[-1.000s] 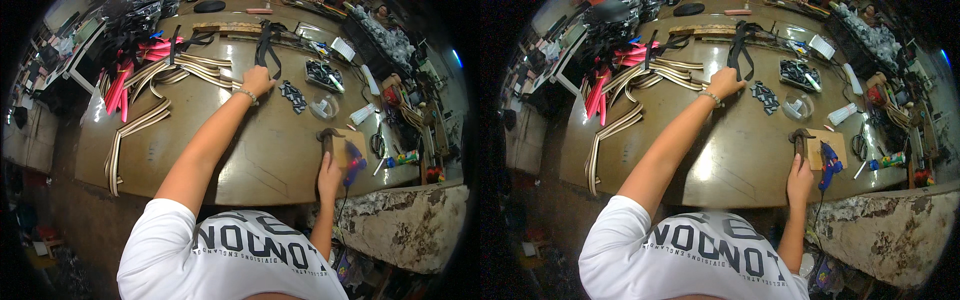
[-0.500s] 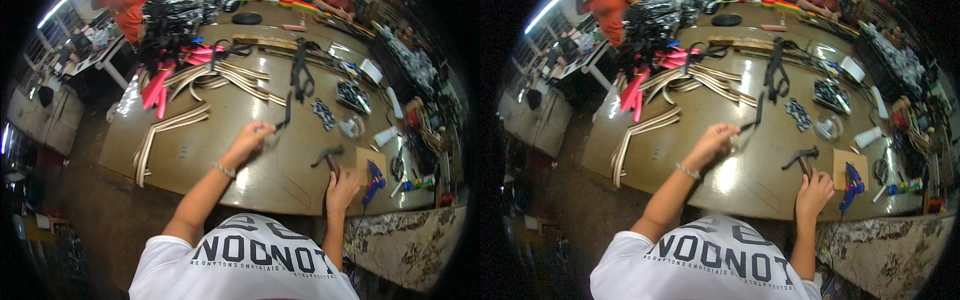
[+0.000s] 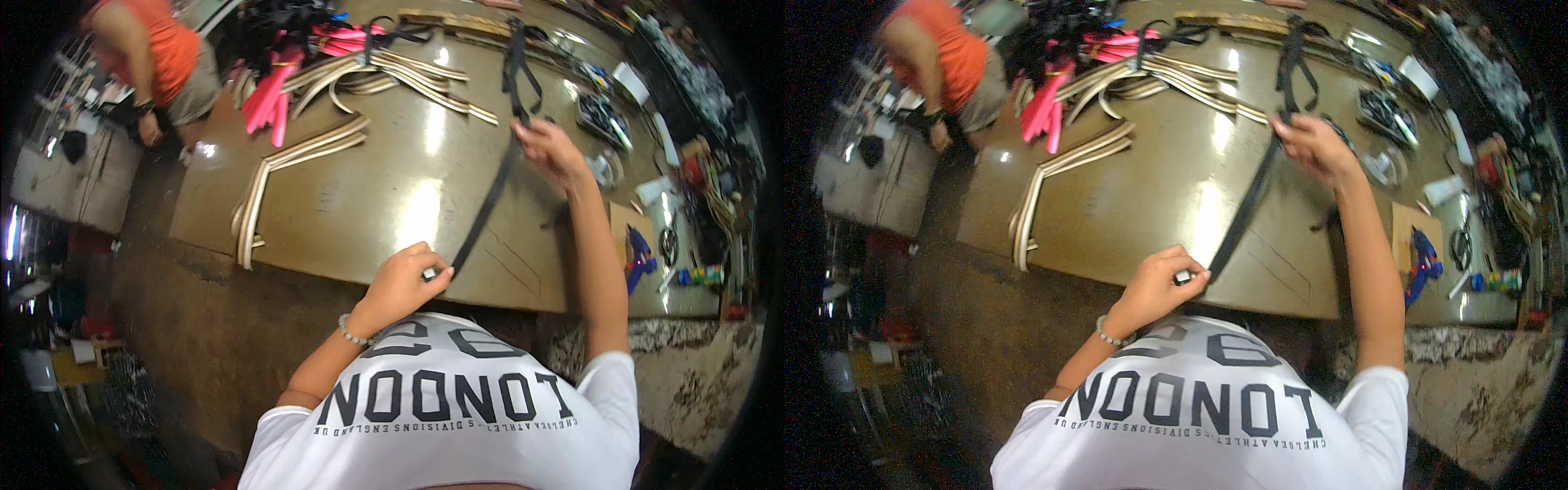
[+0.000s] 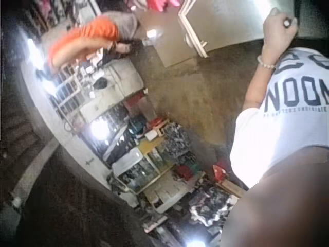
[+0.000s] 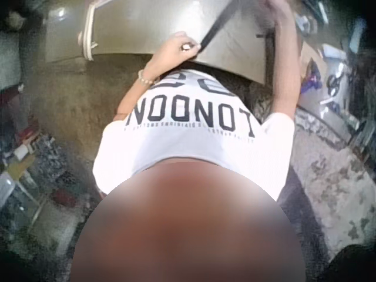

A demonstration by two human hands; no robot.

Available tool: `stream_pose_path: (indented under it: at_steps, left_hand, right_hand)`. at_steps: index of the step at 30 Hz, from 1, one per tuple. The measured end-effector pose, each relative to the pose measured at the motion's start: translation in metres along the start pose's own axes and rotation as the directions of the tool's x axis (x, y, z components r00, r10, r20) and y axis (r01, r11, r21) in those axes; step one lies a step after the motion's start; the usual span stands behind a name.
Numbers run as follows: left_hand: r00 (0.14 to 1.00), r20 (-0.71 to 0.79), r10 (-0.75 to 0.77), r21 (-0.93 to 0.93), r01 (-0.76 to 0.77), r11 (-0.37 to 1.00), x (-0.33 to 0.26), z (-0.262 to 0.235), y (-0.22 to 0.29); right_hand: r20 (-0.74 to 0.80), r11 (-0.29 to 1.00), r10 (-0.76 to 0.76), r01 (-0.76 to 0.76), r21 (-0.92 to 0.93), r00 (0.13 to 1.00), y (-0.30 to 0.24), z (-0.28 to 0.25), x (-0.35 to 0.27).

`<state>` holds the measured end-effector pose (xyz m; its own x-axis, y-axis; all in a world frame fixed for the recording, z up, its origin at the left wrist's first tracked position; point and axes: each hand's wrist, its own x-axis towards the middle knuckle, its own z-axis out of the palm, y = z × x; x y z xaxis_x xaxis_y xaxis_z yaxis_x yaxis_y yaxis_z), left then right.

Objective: The person assembles zipper components on a workbench. They repeatedly apply hot glue to a black strap, attach zipper tape, and secure metal zipper stops with a hammer, repeating the cycle for multiple units.

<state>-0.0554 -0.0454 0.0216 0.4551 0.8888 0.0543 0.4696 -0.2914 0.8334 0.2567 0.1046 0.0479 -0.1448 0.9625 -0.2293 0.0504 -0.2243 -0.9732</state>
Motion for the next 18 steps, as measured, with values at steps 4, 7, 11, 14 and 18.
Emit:
stream_pose_path:
  at_steps: [4,7,11,14,18]
  left_hand:
    - [0.986,-0.105,0.126,0.182,-0.105,0.978,-0.004,0.018,-0.003]
    - [0.972,-0.131,0.193,0.298,-0.147,0.943,-0.004,0.023,-0.006]
    - [0.953,-0.083,0.29,0.373,-0.24,0.896,-0.007,0.021,-0.013]
    - [0.943,-0.052,0.33,0.375,-0.288,0.881,-0.013,0.021,-0.017]
    - [0.937,-0.043,0.346,0.343,-0.312,0.886,-0.023,0.015,-0.022]
  right_hand:
    - [-0.015,0.963,-0.213,0.207,-0.175,0.977,0.014,-0.006,0.049]
    - [-0.088,0.781,-0.428,0.319,-0.537,0.9,0.047,0.014,0.075]
    - [-0.133,0.587,-0.569,0.287,-0.757,0.811,0.072,0.035,0.089]
    - [-0.088,0.482,-0.612,0.283,-0.829,0.786,0.073,0.043,0.085]
    - [-0.174,0.536,-0.533,0.171,-0.827,0.828,0.067,0.056,0.077]
